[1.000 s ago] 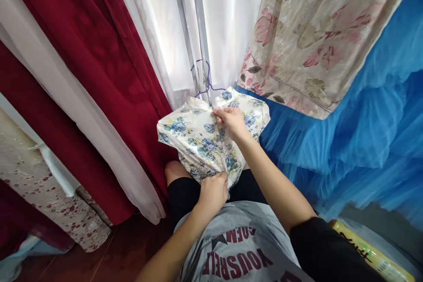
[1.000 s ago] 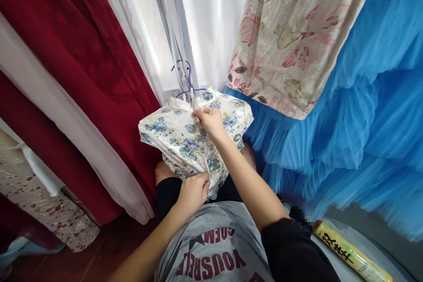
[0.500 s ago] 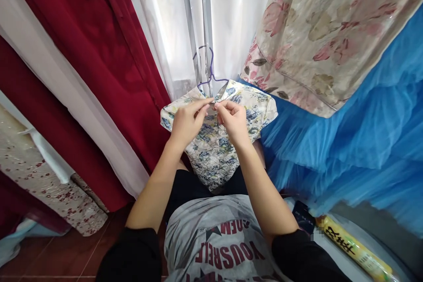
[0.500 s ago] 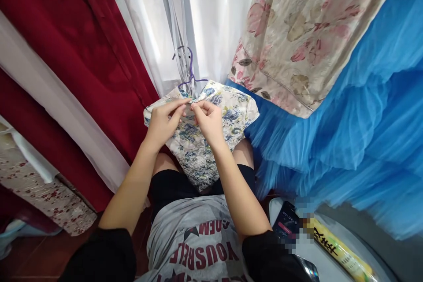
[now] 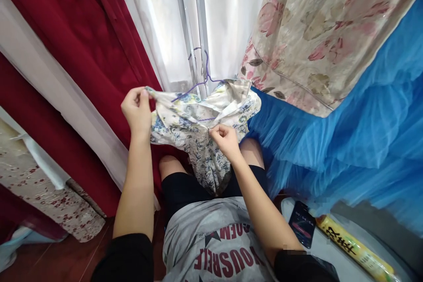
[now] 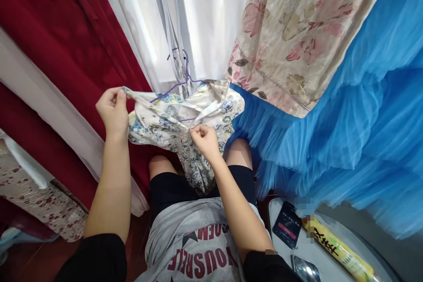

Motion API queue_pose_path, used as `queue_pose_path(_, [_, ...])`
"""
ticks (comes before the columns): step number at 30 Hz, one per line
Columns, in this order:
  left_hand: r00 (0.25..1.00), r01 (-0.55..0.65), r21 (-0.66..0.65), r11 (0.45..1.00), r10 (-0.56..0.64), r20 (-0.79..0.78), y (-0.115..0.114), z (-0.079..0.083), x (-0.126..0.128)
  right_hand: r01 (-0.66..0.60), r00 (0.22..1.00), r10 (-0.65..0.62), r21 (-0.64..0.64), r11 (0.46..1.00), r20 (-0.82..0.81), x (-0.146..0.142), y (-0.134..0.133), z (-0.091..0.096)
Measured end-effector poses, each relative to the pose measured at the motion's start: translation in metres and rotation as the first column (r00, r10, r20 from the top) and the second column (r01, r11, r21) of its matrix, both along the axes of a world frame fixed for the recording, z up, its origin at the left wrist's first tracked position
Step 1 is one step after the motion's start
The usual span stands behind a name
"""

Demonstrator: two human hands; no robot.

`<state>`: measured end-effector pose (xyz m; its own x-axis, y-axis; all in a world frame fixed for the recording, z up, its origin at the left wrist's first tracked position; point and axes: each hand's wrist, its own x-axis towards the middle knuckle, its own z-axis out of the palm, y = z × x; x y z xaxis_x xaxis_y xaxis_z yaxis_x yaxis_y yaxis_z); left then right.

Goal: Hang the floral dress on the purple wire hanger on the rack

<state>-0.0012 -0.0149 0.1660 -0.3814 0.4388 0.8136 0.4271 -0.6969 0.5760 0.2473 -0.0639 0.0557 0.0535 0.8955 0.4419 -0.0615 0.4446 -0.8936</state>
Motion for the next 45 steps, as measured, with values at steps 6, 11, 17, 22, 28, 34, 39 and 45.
queue_pose_path(6, [0.668,0.340,-0.276,0.899,-0.024,0.744,0.018,-0.113,-0.013,-0.057,0.996,0.054,-0.054,0.997,-0.065,-0.002,-0.018,-0.009])
queue_pose_path(11, [0.506,0.642,-0.254,0.723,-0.151,0.849,-0.025,-0.167,0.034,0.215,0.900,-0.280,-0.220,0.952,-0.334,0.035,0.000,-0.046])
queue_pose_path(17, [0.406,0.868,-0.107,0.484,-0.570,0.714,-0.062,-0.128,0.090,0.471,0.728,-0.583,-0.356,0.807,-0.361,0.071,0.001,-0.089])
queue_pose_path(22, [0.468,0.868,-0.142,0.477,-0.685,0.558,-0.088,-0.104,0.137,0.521,0.826,-0.515,-0.037,0.853,-0.229,0.067,-0.018,-0.064])
queue_pose_path(28, [0.601,0.710,-0.446,0.545,-0.799,-0.020,-0.105,-0.112,0.159,-0.285,0.950,0.218,-0.330,0.900,-0.225,0.057,-0.027,-0.033])
queue_pose_path(34, [0.720,0.498,-0.462,0.734,-0.647,-0.251,-0.096,-0.126,0.152,-0.581,0.813,0.476,-0.441,0.684,-0.335,0.065,-0.045,-0.027])
queue_pose_path(39, [0.334,0.784,-0.569,0.249,-0.941,0.048,-0.079,-0.126,0.137,-0.634,0.727,0.686,-0.413,0.654,-0.029,0.080,-0.064,-0.005])
queue_pose_path(45, [0.265,0.422,-0.868,0.263,-0.951,-0.159,-0.074,-0.127,0.094,-0.547,0.696,0.688,-0.467,0.695,0.207,0.105,-0.073,0.043])
